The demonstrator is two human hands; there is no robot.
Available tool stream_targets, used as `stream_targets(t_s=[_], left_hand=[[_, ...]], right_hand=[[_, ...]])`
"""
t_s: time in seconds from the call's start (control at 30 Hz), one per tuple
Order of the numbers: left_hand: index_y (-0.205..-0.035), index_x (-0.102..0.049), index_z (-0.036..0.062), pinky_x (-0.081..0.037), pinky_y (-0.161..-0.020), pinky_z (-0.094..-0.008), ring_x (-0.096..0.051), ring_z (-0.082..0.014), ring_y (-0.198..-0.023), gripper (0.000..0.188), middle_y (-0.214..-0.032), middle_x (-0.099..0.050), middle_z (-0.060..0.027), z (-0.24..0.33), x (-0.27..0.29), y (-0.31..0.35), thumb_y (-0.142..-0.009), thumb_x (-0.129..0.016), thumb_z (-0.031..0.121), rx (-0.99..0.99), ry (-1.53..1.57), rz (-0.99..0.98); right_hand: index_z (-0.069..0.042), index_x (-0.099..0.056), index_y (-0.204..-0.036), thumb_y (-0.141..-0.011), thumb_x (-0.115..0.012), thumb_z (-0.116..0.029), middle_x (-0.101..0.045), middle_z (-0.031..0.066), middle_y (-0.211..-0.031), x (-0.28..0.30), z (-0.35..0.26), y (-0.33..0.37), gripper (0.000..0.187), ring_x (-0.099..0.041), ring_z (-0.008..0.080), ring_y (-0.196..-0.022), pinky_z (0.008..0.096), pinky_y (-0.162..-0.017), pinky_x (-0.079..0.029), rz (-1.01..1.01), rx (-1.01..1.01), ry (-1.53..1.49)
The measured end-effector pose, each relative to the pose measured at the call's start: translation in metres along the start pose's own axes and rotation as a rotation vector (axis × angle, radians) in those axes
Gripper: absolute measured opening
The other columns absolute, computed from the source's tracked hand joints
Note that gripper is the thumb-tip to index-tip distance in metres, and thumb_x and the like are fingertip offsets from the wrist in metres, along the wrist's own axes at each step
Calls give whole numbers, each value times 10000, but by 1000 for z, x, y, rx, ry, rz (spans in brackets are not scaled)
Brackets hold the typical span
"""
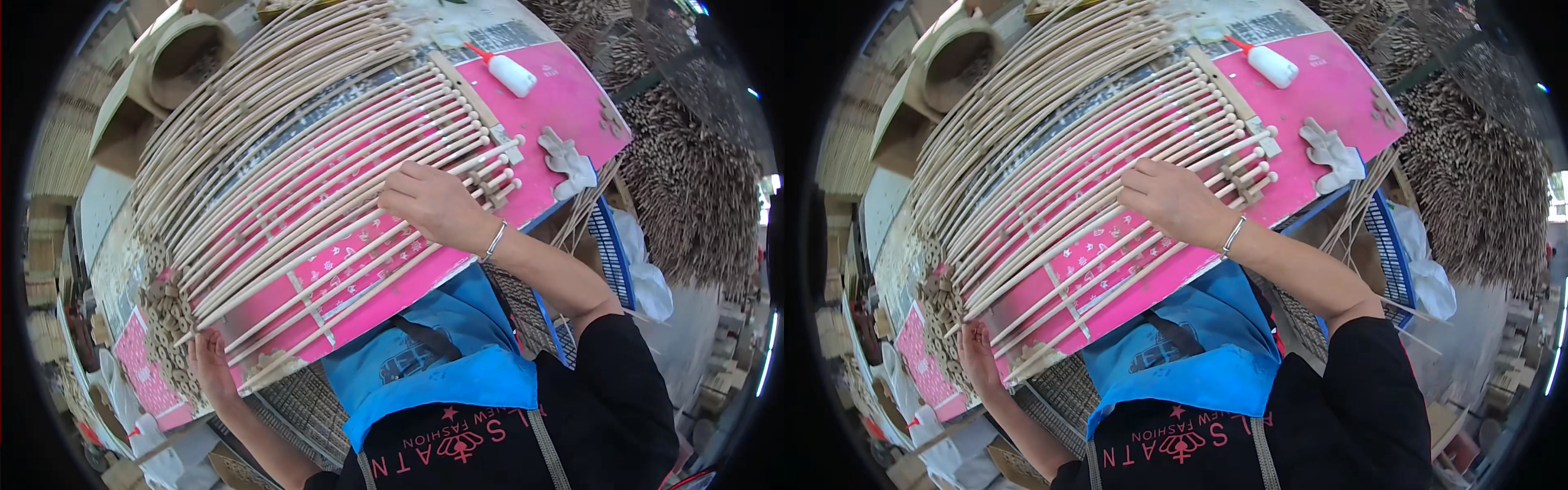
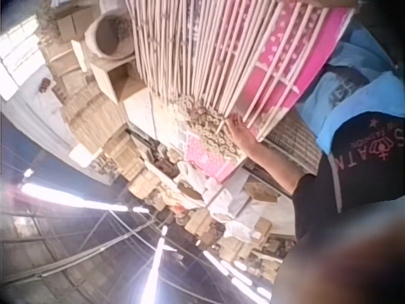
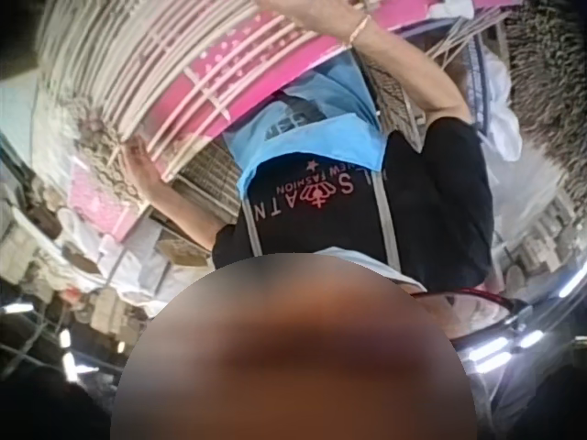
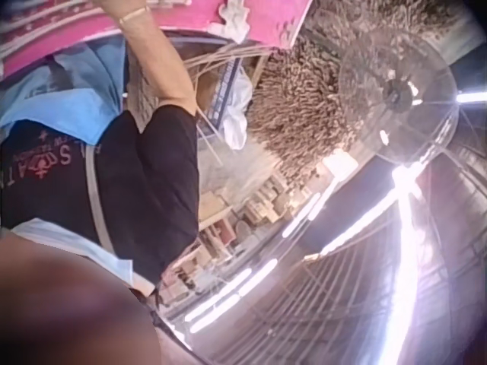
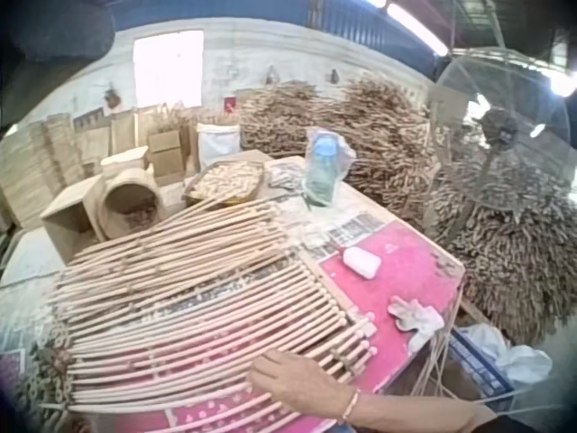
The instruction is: The person is assembling wooden structures by gluing and joining wooden dowels and rings together at a workbench.
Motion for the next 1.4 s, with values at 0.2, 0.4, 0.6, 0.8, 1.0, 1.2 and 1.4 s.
stream_targets(t_s=[0.2,0.4,0.6,0.8,1.0,1.2,1.4], left_hand=[[-1344,-636,1,-575,-901,-294,-683,-157,-1041,344,-1210,-705,-72,26,-20,1,-1077,-640,218,-147,141,-58],[-1335,-662,42,-580,-752,-253,-684,-110,-913,312,-1125,-733,-61,42,20,0,-1068,-646,203,-181,327,238],[-1311,-696,28,-496,-705,-203,-601,-46,-825,366,-958,-663,25,60,-6,15,-949,-747,15,-394,-252,382],[-1256,-697,-15,-508,-752,-203,-612,-51,-830,346,-970,-683,11,62,-27,20,-917,-758,-49,-480,-325,397],[-1286,-684,10,-492,-718,-190,-634,-41,-840,342,-962,-691,13,59,-15,19,-950,-718,-43,-544,-395,428],[-1266,-690,10,-487,-707,-192,-599,-33,-816,317,-937,-665,23,63,-20,29,-955,-698,-53,-574,-604,479],[-1222,-721,15,-498,-690,-237,-585,-71,-767,321,-875,-653,-7,62,-35,37,-909,-734,-53,-611,-742,537]], right_hand=[[-70,-667,-1015,-863,-730,-115,-618,68,-979,0,5,19,170,-626,260,-968,378,-793,-551,-5,-62,-42],[-40,-701,-1029,-847,-718,-94,-709,115,-974,25,24,28,191,-677,332,-942,430,-838,-540,73,-107,-61],[-27,-669,-1015,-849,-720,22,-666,122,-939,36,20,27,180,-643,327,-920,431,-790,-525,-7,-203,-3],[-3,-661,-1030,-868,-699,37,-673,133,-969,27,5,16,172,-639,337,-932,432,-802,-524,-13,-169,-32],[-7,-664,-1035,-868,-705,28,-673,129,-969,25,5,21,175,-638,329,-934,432,-800,-524,-25,-170,3],[-12,-662,-1027,-867,-714,9,-669,126,-963,22,3,23,169,-634,322,-920,427,-790,-520,-38,-171,-11],[-21,-667,-1020,-863,-710,12,-674,127,-965,17,0,22,167,-637,327,-916,439,-789,-514,-57,-161,-24]])
Point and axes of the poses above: each hand's wrist, its own y-axis away from the middle knuckle, its own x-axis out of the back of the hand, z = x × y, the point moved 7 cm from there along -y, towards the middle knuckle
